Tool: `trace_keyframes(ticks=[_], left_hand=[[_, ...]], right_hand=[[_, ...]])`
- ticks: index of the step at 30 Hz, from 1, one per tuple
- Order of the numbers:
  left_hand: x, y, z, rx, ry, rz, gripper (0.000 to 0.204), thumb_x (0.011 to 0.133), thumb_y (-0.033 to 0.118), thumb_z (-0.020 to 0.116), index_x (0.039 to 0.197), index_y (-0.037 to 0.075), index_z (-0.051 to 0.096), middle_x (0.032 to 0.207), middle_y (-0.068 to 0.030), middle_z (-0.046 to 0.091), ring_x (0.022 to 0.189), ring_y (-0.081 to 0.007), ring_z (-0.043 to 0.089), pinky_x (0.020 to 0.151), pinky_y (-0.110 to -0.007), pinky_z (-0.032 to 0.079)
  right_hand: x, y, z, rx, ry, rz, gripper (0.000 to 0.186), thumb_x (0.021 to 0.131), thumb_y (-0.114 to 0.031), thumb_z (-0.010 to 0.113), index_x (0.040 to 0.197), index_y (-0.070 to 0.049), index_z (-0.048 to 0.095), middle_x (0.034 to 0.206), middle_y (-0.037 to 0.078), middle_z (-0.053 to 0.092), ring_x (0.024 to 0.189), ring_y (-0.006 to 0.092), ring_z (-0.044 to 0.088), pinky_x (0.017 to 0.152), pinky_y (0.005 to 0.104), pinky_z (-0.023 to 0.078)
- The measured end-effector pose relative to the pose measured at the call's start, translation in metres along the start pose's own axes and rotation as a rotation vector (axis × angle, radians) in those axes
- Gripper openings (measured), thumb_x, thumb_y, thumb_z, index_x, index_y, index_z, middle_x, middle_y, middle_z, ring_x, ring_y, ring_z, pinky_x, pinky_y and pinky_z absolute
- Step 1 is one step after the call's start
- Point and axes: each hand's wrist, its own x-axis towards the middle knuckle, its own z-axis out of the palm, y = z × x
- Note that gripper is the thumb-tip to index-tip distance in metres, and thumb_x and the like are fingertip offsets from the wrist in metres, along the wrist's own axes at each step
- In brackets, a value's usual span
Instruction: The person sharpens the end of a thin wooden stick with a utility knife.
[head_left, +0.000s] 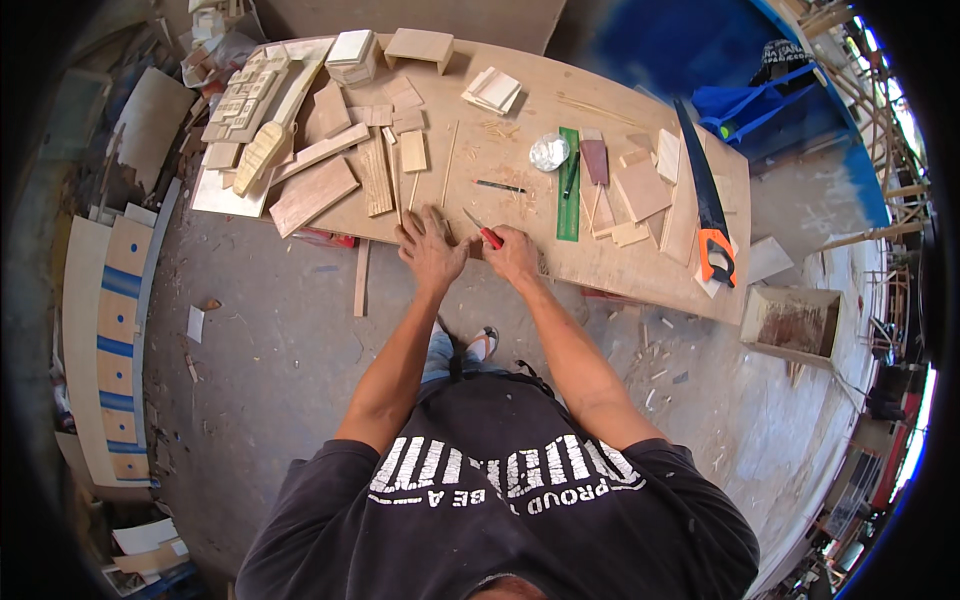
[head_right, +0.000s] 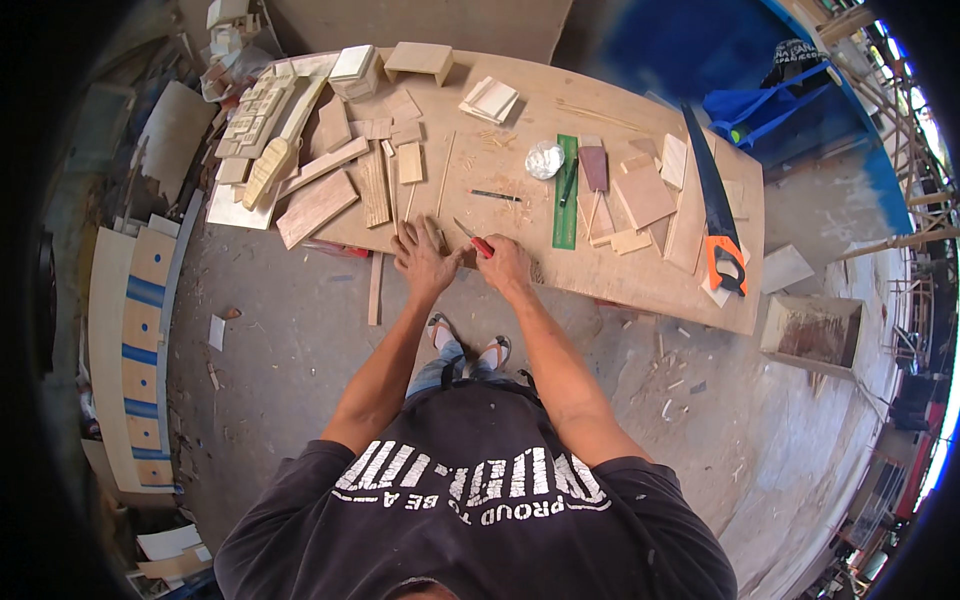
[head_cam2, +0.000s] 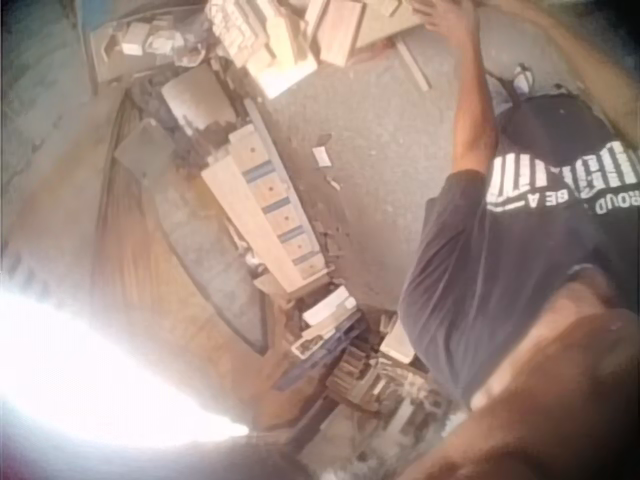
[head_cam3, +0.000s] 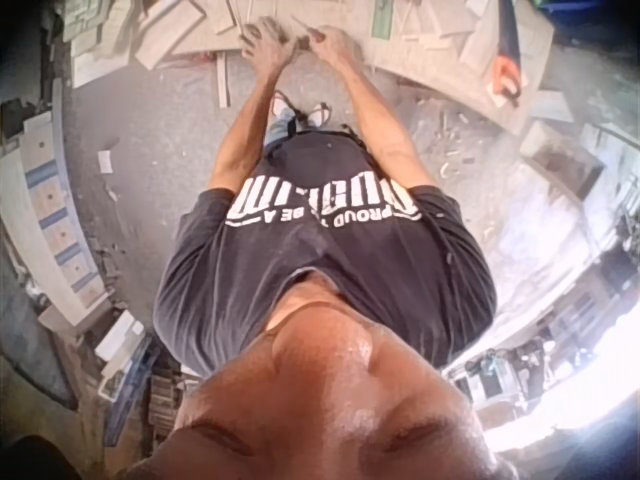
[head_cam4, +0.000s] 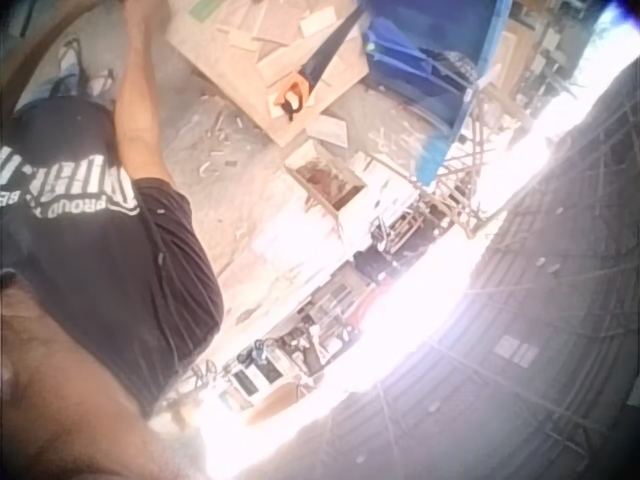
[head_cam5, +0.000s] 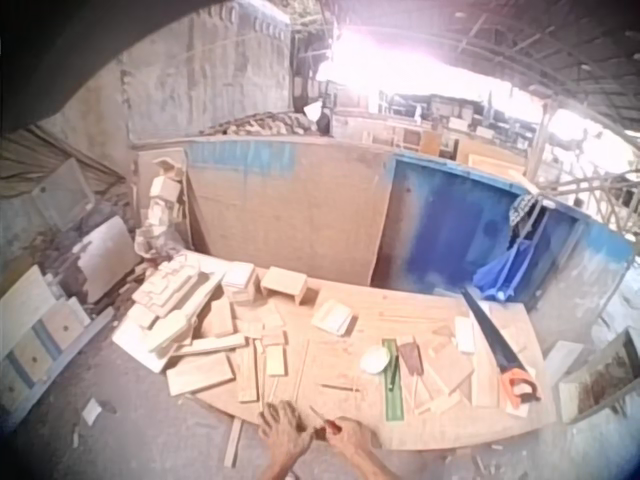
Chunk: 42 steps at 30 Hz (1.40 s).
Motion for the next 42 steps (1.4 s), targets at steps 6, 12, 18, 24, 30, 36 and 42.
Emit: trace_keyframes(ticks=[6,12,18,24,30,36,42], left_hand=[[0.005,-0.006,0.016,-0.001,-0.114,-0.061,0.123,0.066,0.071,0.077,0.159,0.018,0.016,0.164,-0.0260,0.004,0.148,-0.0521,-0.002,0.114,-0.067,0.011],[0.004,-0.004,0.015,-0.015,-0.092,-0.039,0.123,0.066,0.071,0.077,0.159,0.019,0.016,0.164,-0.0255,0.001,0.149,-0.0510,-0.004,0.115,-0.065,0.009],[0.005,-0.004,0.010,0.003,-0.133,-0.074,0.121,0.068,0.067,0.078,0.160,0.020,0.015,0.165,-0.0247,-0.001,0.149,-0.0500,-0.006,0.116,-0.064,0.008],[0.006,-0.004,0.011,-0.025,-0.174,-0.063,0.117,0.071,0.061,0.078,0.160,0.021,0.014,0.165,-0.0233,-0.007,0.149,-0.0505,-0.008,0.115,-0.065,0.007],[0.006,0.000,0.005,-0.029,-0.211,-0.066,0.114,0.074,0.059,0.077,0.160,0.022,0.011,0.165,-0.0228,-0.010,0.148,-0.0509,-0.010,0.115,-0.064,0.006],[0.007,0.000,0.003,-0.023,-0.249,-0.077,0.114,0.075,0.060,0.076,0.161,0.022,0.011,0.165,-0.0225,-0.012,0.148,-0.0505,-0.012,0.115,-0.063,0.005],[0.006,-0.001,0.001,-0.066,-0.240,-0.055,0.115,0.076,0.052,0.079,0.161,0.018,0.008,0.164,-0.0237,-0.012,0.148,-0.0513,-0.015,0.114,-0.067,0.007]], right_hand=[[-0.003,-0.006,-0.005,0.038,-0.009,-0.025,0.013,0.082,-0.022,0.067,0.089,-0.015,0.075,0.091,0.015,0.072,0.087,0.0371,0.069,0.078,0.0464,0.055],[-0.002,0.007,0.004,0.090,0.086,-0.065,0.020,0.084,-0.027,0.068,0.085,-0.008,0.070,0.083,0.015,0.069,0.073,0.0329,0.066,0.068,0.0418,0.053],[-0.043,0.034,0.002,0.634,0.091,0.408,0.047,0.099,-0.049,0.053,0.090,-0.004,0.064,0.068,0.008,0.057,0.054,0.0169,0.053,0.052,0.0326,0.044],[-0.094,-0.009,0.045,0.987,0.050,0.555,0.063,0.101,-0.064,0.037,0.100,-0.005,0.057,0.063,0.002,0.049,0.045,0.0105,0.043,0.044,0.0268,0.037],[-0.089,-0.016,0.091,0.866,0.230,0.602,0.065,0.102,-0.063,0.035,0.089,-0.003,0.057,0.054,0.005,0.048,0.043,0.0146,0.047,0.041,0.0321,0.037],[-0.083,0.003,0.113,0.673,0.294,0.539,0.069,0.103,-0.059,0.034,0.085,0.002,0.060,0.061,0.014,0.054,0.055,0.0258,0.055,0.057,0.0402,0.044],[-0.082,0.008,0.112,0.547,0.269,0.515,0.067,0.104,-0.055,0.032,0.088,0.004,0.060,0.072,0.020,0.059,0.070,0.0340,0.059,0.070,0.0445,0.046]])
